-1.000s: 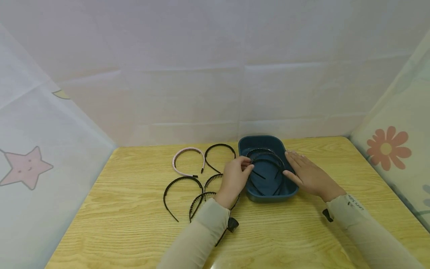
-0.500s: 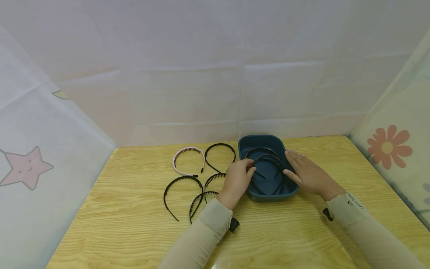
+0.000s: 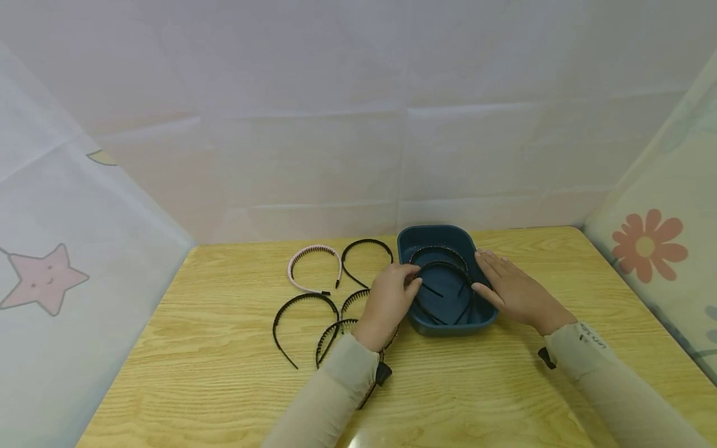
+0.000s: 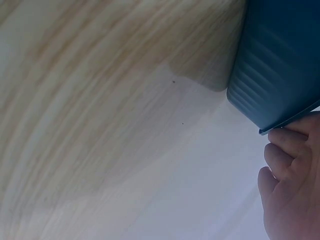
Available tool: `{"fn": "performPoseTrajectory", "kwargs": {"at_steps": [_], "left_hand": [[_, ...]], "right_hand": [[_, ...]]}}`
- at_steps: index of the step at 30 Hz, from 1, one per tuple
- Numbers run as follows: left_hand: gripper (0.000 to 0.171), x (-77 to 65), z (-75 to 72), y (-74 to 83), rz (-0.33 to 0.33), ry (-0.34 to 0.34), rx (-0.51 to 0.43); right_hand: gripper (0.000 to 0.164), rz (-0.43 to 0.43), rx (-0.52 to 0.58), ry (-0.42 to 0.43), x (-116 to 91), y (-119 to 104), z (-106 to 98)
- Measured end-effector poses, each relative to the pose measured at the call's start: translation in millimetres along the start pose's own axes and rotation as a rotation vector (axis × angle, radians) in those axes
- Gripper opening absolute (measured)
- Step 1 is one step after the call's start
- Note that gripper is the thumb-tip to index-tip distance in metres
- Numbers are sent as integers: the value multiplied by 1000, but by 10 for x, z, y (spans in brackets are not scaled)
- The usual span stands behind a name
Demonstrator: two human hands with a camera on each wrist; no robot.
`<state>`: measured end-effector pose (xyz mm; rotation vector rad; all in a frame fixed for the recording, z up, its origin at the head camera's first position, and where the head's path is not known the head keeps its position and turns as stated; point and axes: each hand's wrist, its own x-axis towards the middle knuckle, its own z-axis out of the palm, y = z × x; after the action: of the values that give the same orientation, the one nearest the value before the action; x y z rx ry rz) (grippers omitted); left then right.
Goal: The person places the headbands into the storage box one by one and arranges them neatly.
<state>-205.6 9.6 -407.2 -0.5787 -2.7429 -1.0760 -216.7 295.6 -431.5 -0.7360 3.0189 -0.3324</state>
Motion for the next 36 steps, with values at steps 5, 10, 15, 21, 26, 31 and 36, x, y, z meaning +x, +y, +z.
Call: {"fn": "performPoseTrajectory", "kwargs": {"at_steps": [5, 10, 15, 21, 26, 31, 36], "left_hand": [[29, -30, -154, -45, -45, -7, -55], [29, -57, -318, -180, -55, 62, -45], [27, -75, -490, -365, -89, 150, -39], [28, -100, -694, -596, -171, 204, -51], [30, -127, -843, -796, -235, 238, -50], [32, -152, -968, -985, -316, 257, -55], [38, -184, -1029, -1205, -413, 225, -51]], "right_hand": [[73, 0, 3, 1, -8, -16, -7], [73, -1, 11, -1, -11, -19, -10], [74, -1, 0, 0, -13, -12, -4], [74, 0, 0, 0, -11, -13, 1], [74, 0, 4, -1, -19, -23, 0], [74, -2, 10, 3, -23, -37, -10], [73, -3, 9, 5, -21, -31, -9]]}}
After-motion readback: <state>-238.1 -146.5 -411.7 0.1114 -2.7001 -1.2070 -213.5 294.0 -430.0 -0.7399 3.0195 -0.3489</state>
